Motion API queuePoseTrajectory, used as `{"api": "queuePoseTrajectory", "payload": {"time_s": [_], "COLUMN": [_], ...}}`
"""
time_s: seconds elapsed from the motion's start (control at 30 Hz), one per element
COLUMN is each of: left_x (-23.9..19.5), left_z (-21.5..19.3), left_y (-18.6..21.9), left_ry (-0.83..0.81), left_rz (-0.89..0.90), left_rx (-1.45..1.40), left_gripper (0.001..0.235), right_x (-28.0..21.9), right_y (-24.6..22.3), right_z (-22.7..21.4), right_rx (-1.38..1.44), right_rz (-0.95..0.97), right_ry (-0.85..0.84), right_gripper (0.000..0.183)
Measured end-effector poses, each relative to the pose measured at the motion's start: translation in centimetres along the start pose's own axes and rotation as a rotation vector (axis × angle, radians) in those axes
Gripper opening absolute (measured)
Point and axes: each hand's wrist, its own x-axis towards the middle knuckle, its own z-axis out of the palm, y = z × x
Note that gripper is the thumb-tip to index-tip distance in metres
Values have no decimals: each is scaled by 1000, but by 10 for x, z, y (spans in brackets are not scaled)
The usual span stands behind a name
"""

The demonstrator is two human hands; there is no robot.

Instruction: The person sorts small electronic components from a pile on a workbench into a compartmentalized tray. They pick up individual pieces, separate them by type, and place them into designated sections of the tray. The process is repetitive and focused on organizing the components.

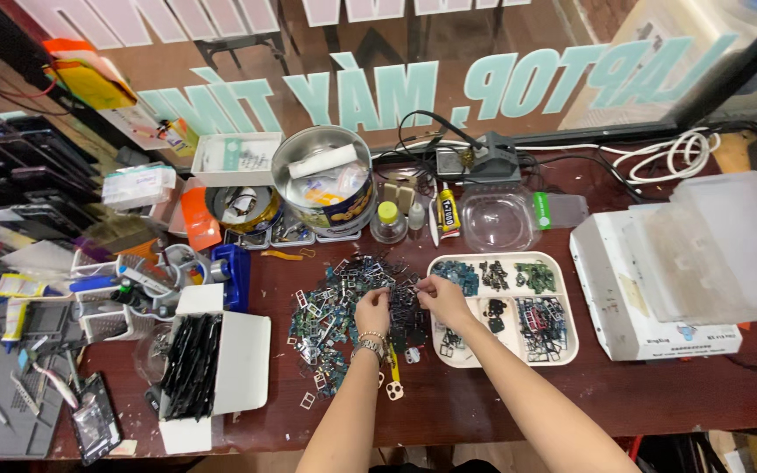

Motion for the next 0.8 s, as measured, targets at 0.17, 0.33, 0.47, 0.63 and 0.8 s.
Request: {"api": "queuePoseTrajectory", "payload": {"time_s": [0.17, 0.33, 0.47, 0.63, 0.8], "left_x": [20, 31, 39, 43, 35], "left_z": [-42, -70, -86, -101, -107], "left_y": [-15, -20, -19, -10, 19], "left_ry": [114, 87, 125, 64, -50], "left_rz": [-66, -59, -43, -3, 53], "left_rx": [22, -27, -6, 97, 340], "left_gripper": [22, 22, 21, 17, 21], "right_x": [18, 21, 9, 9, 25], "right_y": [0, -31, -69, -84, -56], "right_z": [42, 65, 69, 72, 72], "right_rx": [-202, -438, -625, -660, -447], "right_rz": [8, -126, -117, -69, -44], "right_ry": [-14, 50, 36, 34, 45], "right_gripper": [28, 33, 37, 35, 20]}}
